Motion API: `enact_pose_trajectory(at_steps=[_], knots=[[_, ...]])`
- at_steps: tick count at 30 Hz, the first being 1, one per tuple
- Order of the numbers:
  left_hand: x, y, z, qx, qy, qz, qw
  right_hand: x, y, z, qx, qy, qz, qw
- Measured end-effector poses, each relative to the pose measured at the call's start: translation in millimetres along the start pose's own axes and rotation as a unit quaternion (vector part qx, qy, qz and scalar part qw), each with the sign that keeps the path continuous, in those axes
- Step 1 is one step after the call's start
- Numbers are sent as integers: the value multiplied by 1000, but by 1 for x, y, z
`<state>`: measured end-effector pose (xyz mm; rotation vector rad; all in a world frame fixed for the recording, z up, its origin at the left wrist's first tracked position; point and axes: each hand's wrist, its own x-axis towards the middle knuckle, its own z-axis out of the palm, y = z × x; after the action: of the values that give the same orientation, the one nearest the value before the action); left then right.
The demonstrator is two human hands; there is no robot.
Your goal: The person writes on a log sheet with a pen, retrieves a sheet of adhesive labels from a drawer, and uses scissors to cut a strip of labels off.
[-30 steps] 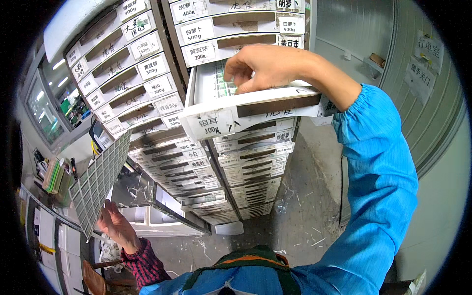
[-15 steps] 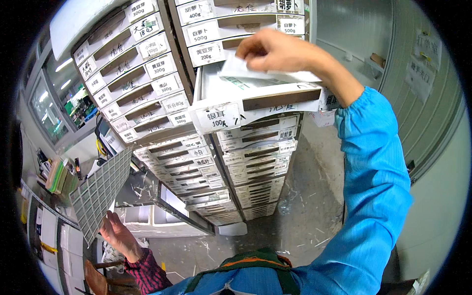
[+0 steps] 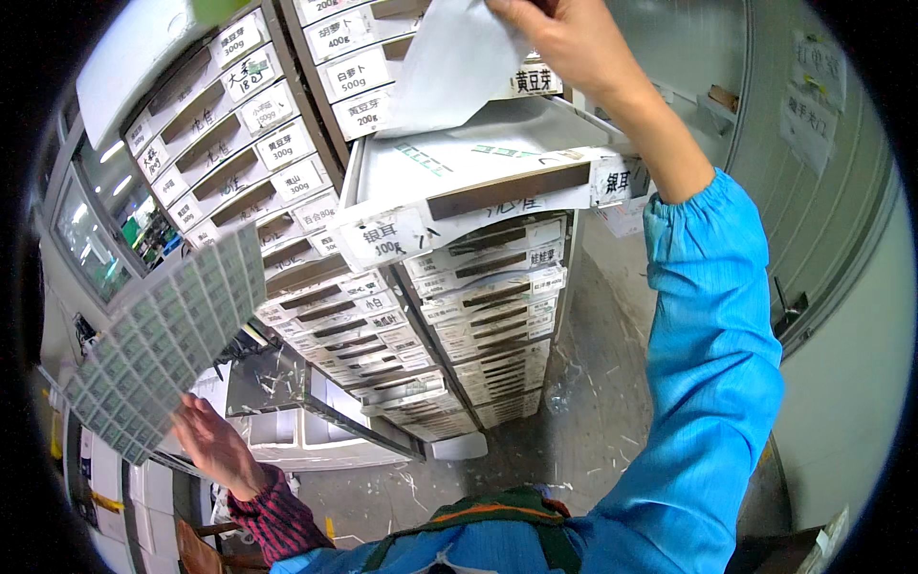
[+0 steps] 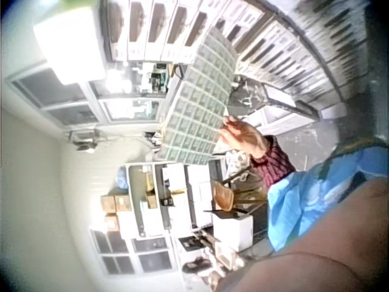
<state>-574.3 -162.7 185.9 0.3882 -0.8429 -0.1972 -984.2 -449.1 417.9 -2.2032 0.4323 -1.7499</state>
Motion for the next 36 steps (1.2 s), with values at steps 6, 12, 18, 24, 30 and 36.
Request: enact_pose_trajectory(at_steps=[6, 12, 18, 24, 30, 36], knots=[[33, -15, 88, -89, -179, 26, 979, 6, -1, -38, 3, 137, -81, 987], [55, -60, 186, 72, -308, 10, 949, -4, -10, -90, 0, 290, -174, 941], [52, -81, 255, 133, -438, -105, 883, -23, -24, -124, 3, 365, -186, 912], [84, -117, 291, 417, -526, -51, 739, -48, -20, -126, 7, 396, -200, 896], [102, -145, 301, 471, -664, 8, 581, -61, -16, -116, -28, 476, -236, 847], [50, -69, 272, 269, -420, -21, 867, -154, -8, -111, -117, 180, -382, 899]])
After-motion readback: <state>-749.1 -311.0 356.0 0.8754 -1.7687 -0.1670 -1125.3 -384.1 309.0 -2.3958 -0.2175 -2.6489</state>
